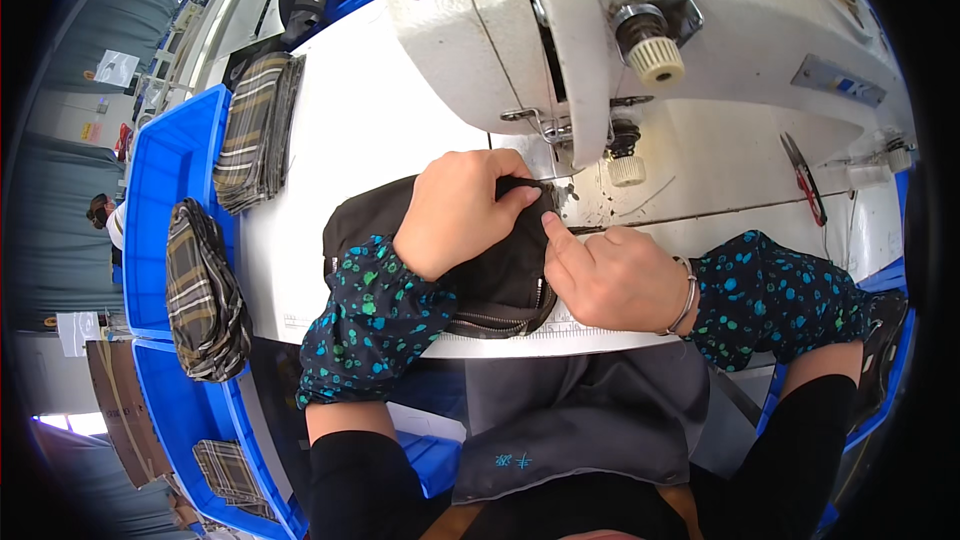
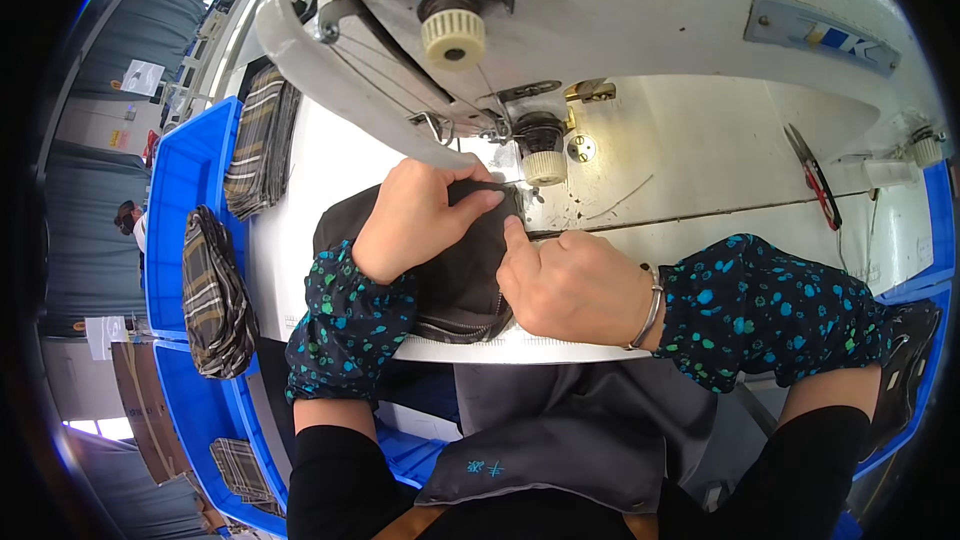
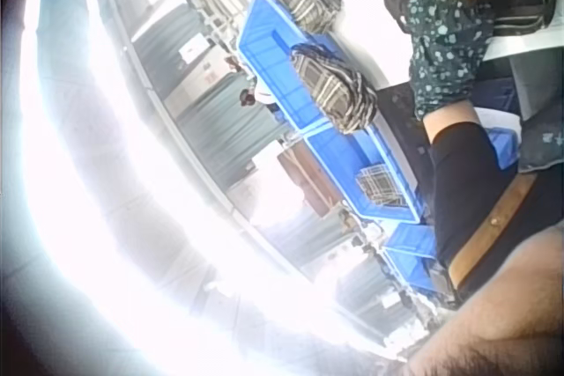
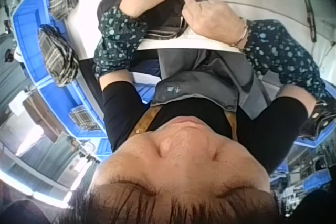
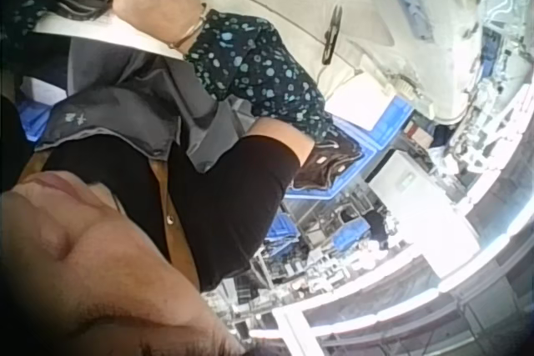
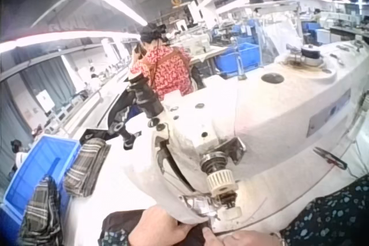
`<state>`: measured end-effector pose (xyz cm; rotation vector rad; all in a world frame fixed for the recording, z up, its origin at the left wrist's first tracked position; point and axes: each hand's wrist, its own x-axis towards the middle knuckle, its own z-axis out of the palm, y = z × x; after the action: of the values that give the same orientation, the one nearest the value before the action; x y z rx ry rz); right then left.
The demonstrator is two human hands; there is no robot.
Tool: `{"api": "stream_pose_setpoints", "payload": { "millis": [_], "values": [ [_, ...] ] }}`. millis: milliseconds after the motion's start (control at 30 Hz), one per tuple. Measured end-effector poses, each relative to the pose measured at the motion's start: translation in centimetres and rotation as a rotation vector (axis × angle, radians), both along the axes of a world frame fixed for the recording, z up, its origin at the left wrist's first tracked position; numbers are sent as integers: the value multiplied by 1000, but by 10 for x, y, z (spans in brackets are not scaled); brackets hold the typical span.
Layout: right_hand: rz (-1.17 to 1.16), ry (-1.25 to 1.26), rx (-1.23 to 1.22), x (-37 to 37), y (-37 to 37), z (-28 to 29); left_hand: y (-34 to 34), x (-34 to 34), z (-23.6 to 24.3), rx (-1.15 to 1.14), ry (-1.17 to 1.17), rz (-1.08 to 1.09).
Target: The person operates an industrial sewing machine to stitch zippers onto small fabric pouches. They guide the pouches under the needle, sew along the zipper edges, and use scissors to trim threads. The person handles multiple pouches, including black and plaid patterns, moving them between the sewing machine and a blue storage bin.
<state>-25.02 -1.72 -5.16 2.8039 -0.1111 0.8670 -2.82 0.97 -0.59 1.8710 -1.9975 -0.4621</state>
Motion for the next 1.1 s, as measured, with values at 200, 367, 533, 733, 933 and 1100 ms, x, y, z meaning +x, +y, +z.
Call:
{"api": "stream_pose_setpoints", "payload": {
  "millis": [200, 367, 533, 733, 933, 1100],
  "values": [
    [-7, 8, 8, 1, 1, 2, -3, 0, -3, -3, 31, 23],
    [-66, 49, 23, 1, 2, 3, -7, 2, -6, 26, 87, 34],
    [-81, 62, 83, 1, 2, 6, -6, 0, -3, 62, 58, 61],
    [-75, 60, 137, 0, 1, 5, -1, -5, 2, -5, -20, 46],
    [-85, 77, 111, 0, 1, 4, -3, -6, -1, -47, -51, 36],
    [-95, 48, 129, 1, 1, 4, -2, -9, 2, -57, -80, 36]
  ]
}}
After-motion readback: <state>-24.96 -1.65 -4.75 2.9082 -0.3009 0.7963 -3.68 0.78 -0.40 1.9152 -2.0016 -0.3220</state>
